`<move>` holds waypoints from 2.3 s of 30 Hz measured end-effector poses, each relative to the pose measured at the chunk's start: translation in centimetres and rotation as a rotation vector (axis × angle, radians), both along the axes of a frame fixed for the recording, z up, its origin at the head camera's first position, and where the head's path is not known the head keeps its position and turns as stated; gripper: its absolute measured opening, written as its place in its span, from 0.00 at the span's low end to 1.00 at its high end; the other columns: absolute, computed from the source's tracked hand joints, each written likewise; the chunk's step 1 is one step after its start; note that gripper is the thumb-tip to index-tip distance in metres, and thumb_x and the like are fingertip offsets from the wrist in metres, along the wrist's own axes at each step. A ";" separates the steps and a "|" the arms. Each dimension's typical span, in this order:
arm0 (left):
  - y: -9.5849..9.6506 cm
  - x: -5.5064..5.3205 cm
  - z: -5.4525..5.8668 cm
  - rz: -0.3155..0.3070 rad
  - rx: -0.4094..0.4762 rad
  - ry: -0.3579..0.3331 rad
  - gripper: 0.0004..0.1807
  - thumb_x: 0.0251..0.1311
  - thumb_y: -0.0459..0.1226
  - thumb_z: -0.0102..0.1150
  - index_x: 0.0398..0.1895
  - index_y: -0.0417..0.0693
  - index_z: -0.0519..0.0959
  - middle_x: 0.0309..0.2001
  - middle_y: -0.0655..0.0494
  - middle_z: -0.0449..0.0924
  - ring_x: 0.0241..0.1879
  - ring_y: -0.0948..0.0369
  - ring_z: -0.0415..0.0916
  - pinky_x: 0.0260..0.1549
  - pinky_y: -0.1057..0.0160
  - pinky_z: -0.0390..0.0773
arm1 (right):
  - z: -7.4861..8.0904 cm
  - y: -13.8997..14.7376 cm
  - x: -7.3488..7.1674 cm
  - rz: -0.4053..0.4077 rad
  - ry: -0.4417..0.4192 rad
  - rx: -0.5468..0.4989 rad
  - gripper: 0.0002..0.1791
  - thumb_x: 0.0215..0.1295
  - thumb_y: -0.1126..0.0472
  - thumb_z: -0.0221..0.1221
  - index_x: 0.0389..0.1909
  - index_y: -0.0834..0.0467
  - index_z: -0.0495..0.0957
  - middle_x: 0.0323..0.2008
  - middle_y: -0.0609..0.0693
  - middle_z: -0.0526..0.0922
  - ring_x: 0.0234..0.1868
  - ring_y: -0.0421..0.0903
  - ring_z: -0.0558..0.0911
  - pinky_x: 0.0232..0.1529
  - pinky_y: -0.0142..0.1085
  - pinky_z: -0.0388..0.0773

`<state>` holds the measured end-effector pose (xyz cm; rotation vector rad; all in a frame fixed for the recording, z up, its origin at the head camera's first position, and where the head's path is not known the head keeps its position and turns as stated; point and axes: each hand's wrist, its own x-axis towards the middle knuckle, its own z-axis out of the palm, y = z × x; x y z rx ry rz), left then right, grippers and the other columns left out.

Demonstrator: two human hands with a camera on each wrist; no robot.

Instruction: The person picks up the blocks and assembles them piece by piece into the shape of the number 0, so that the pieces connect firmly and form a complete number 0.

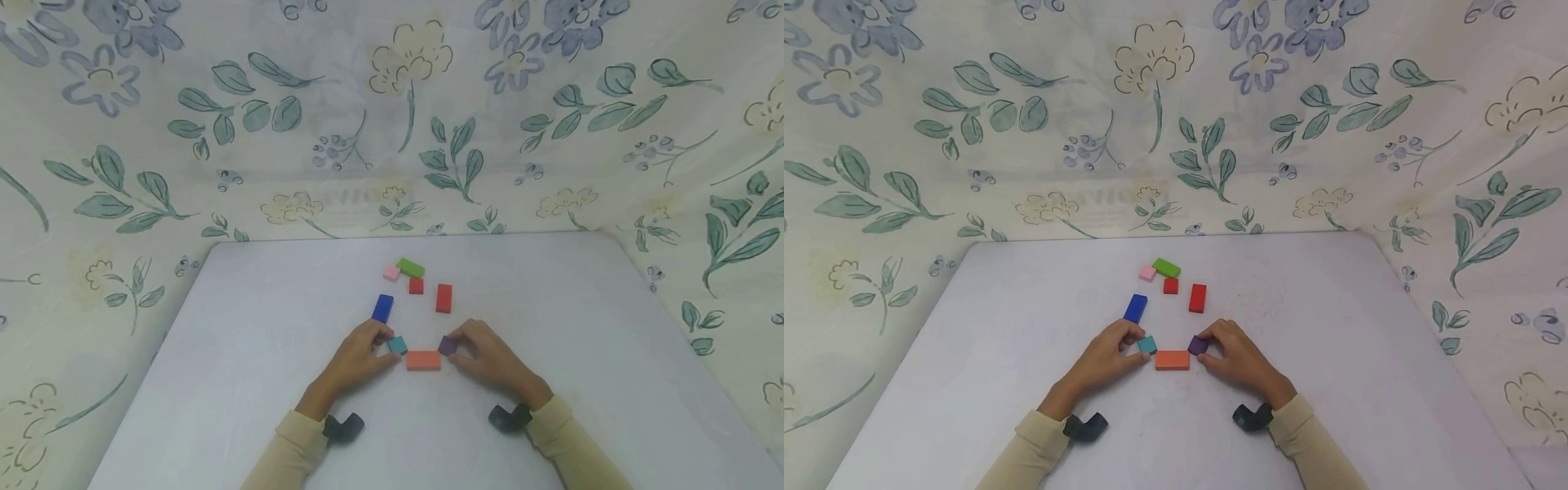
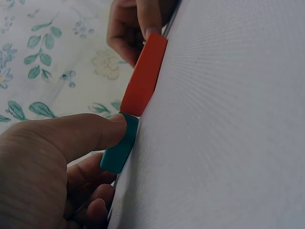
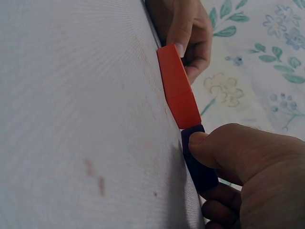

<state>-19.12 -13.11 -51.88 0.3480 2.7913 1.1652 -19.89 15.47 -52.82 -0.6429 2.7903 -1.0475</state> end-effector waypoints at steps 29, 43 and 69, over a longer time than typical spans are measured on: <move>0.0 0.0 -0.1 -0.001 -0.002 0.002 0.18 0.55 0.43 0.72 0.47 0.53 0.77 0.46 0.60 0.79 0.48 0.60 0.76 0.51 0.57 0.80 | 0.1 -0.1 0.0 -0.011 -0.008 0.000 0.19 0.60 0.56 0.69 0.52 0.47 0.78 0.44 0.35 0.78 0.51 0.36 0.75 0.54 0.40 0.80; 0.0 0.0 -0.1 -0.005 -0.002 -0.004 0.19 0.55 0.43 0.72 0.48 0.53 0.77 0.46 0.60 0.78 0.48 0.61 0.76 0.50 0.57 0.80 | 0.0 0.0 0.0 -0.007 -0.019 -0.008 0.19 0.60 0.56 0.69 0.52 0.46 0.78 0.44 0.34 0.77 0.51 0.36 0.75 0.54 0.40 0.80; 0.0 -0.1 -0.3 -0.004 -0.001 -0.009 0.18 0.55 0.43 0.72 0.47 0.54 0.77 0.45 0.61 0.78 0.48 0.61 0.76 0.51 0.57 0.79 | 0.2 0.2 0.1 -0.033 -0.019 -0.040 0.17 0.67 0.54 0.63 0.55 0.47 0.76 0.49 0.37 0.79 0.54 0.38 0.77 0.58 0.43 0.79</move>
